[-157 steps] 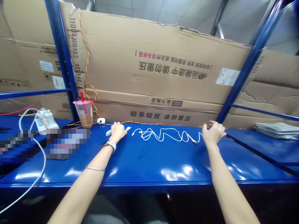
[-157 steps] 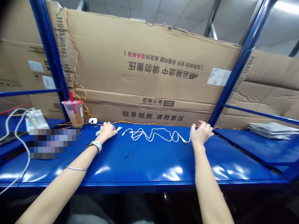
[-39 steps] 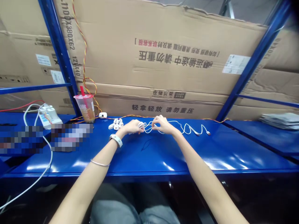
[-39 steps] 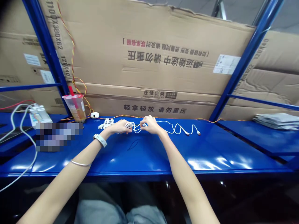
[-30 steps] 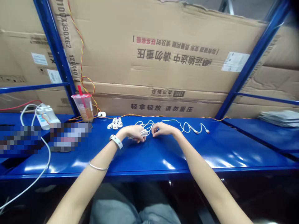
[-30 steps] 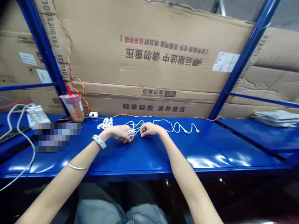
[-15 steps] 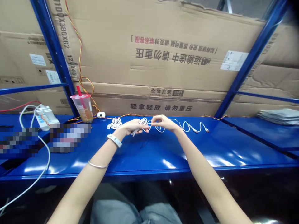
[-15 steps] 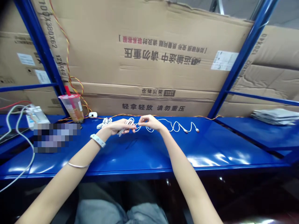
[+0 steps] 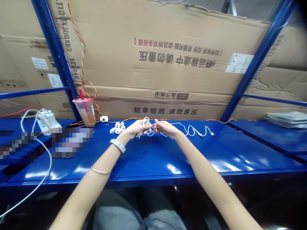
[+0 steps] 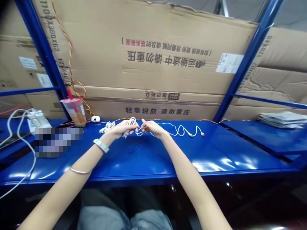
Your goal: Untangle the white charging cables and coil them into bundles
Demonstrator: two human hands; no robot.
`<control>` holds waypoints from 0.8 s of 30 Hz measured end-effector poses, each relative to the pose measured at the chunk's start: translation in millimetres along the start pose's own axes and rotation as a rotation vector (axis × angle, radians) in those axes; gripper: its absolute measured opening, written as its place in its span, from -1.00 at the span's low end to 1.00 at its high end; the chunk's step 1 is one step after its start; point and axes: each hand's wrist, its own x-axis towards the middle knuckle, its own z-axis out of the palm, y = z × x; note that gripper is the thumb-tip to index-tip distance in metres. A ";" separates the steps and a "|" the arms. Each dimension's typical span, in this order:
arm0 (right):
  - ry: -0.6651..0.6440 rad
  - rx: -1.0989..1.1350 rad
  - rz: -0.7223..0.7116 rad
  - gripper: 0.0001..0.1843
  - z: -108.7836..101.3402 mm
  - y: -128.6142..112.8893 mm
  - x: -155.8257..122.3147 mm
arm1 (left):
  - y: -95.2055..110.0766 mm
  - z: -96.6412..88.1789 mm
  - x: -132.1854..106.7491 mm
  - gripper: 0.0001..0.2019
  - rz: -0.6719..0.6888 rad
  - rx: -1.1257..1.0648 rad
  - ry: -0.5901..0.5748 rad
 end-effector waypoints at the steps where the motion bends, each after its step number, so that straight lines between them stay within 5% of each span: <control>1: -0.036 0.021 0.021 -0.41 3.1 1.5 1.0 | -0.7 0.4 0.4 -0.68 0.010 0.015 0.010; 11: 0.040 0.129 -0.027 -0.50 29.3 14.4 7.0 | -3.9 8.3 2.1 -0.71 0.073 0.211 0.135; 19: -0.003 0.224 -0.160 -0.55 24.8 19.0 10.9 | -10.6 12.5 5.1 -0.74 0.089 0.207 0.116; 24: 0.086 0.112 -0.209 -0.51 25.1 15.0 10.8 | -11.4 15.6 5.7 -0.73 0.107 0.171 0.128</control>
